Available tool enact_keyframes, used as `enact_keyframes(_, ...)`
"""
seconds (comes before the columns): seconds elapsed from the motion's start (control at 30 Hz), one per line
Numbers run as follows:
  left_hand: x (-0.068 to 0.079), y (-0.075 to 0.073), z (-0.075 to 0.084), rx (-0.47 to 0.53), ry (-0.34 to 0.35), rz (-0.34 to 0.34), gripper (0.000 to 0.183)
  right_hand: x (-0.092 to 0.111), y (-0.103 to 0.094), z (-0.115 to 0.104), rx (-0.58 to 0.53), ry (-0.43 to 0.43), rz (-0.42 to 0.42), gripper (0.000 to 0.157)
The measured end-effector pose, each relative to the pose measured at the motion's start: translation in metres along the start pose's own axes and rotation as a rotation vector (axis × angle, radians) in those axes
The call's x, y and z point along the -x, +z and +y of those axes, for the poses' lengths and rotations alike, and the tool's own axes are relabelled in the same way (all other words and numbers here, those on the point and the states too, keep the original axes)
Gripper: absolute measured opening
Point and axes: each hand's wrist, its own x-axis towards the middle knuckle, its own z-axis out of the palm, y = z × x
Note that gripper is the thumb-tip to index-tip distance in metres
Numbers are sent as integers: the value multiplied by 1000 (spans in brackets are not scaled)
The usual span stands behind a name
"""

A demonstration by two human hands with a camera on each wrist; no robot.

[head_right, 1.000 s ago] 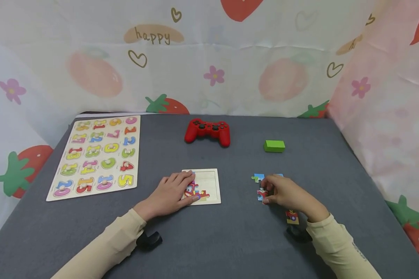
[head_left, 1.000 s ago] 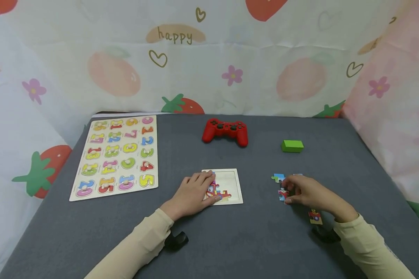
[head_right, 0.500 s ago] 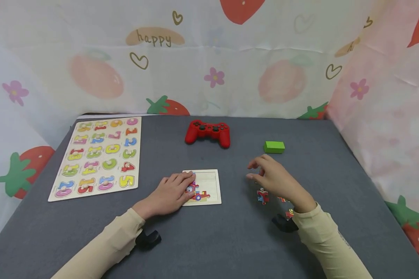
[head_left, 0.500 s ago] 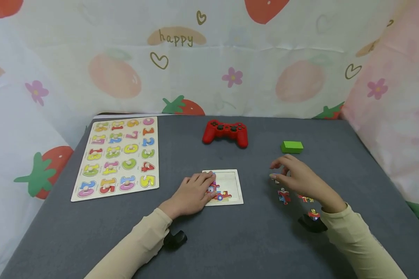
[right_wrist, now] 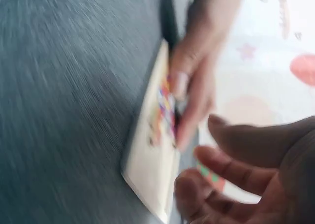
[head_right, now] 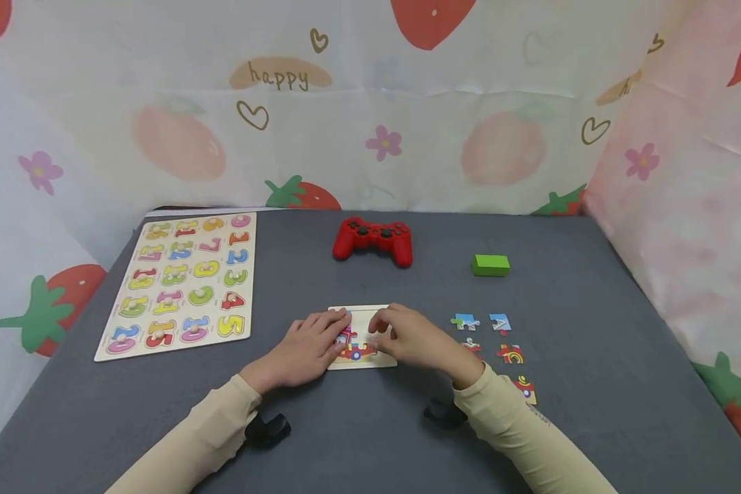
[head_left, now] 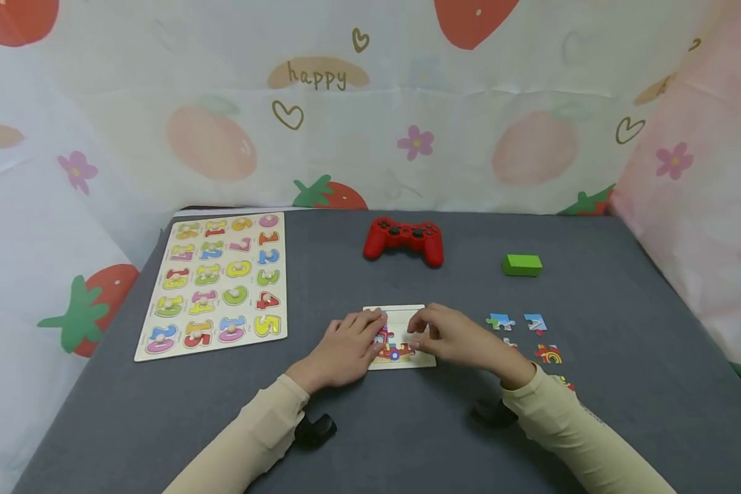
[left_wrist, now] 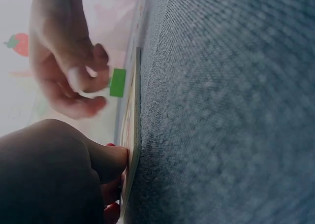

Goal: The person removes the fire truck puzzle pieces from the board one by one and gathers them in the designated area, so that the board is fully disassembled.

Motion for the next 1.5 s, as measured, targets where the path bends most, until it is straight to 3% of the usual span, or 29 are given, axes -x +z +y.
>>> enact_keyframes(0.2,0,-1,1,11,-7,4,53,-5,19,-5,92,34,-32,22)
enact_keyframes(0.47,1,-2,0,17,-13,3,54,-6,22,-9,78,25,-33,19)
enact_keyframes(0.93,0,1,-1,22,7,21,53,-5,22,-7,30,12,17,15)
enact_keyframes(1.17,-1,3,-2,17,2,7,54,-7,22,-7,-81,77,12,8)
enact_keyframes(1.5,-1,8,-6,27,2,14,54,-7,21,1,-137,95,25,4)
